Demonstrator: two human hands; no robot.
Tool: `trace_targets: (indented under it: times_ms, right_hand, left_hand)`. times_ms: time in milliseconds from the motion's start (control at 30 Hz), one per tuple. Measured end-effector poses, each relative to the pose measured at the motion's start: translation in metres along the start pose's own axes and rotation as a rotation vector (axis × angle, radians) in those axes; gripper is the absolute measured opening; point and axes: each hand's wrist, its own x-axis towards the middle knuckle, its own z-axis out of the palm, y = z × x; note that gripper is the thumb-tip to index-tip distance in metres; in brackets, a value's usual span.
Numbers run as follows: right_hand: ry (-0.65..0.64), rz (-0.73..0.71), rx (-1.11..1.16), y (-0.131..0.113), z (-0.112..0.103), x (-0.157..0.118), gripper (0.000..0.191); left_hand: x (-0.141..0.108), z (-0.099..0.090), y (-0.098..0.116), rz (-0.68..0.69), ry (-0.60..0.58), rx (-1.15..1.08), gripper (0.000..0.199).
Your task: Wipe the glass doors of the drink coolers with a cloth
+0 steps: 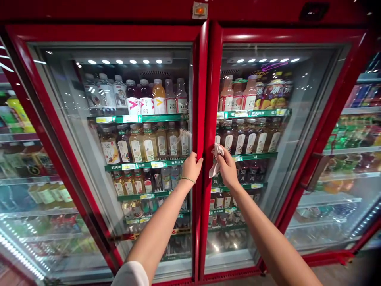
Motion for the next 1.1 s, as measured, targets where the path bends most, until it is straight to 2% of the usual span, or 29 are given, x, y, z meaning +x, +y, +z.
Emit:
trace_targets:
  times_ms: [133,267,367,500,633,733,900,1033,1100]
  right_hand:
    - [0.0,-0.007,0.021,0.003,-0.001,-0.005,0.044]
    - [-0.061,-0.059,-0.004,0.007,-0.001,-0.002,0.043]
    - [-0.087,-0.075,0.013,0.01,-0.002,0.003,0.042]
    - [-0.102,-0.068,0.073,0.01,-0.001,0.004,0.043]
    - [0.021,-0.097,0.069,0.002,0.011,-0.004,0.041]
    - [0.099,-0.179,0.04,-0.009,0.029,-0.014,0.044]
    - [-0.068,-0.256,0.143,-0.025,0.058,-0.025,0.044]
    - [-0.148,-0.257,0.237,-0.025,0.08,-0.027,0.041]
    - [-0.187,-0.256,0.25,-0.02,0.091,-0.029,0.042]
  left_hand:
    - [0.0,-0.001,0.003,-0.007,0.005,0.057,0.009]
    - [-0.01,-0.001,0.013,-0.034,0.05,0.104,0.01]
    - [-0.032,-0.008,0.025,-0.061,0.081,0.142,0.015]
    - [-0.079,-0.029,0.044,-0.068,0.115,0.126,0.022]
    - [-0.137,-0.06,0.067,-0.094,0.222,0.061,0.032]
    - [-0.182,-0.088,0.081,-0.126,0.321,0.064,0.035]
    - [-0.256,-0.143,0.095,-0.254,0.433,0.076,0.034]
    - [-0.309,-0.192,0.104,-0.332,0.583,0.155,0.047]
    - [-0.333,-0.216,0.105,-0.385,0.704,0.271,0.057]
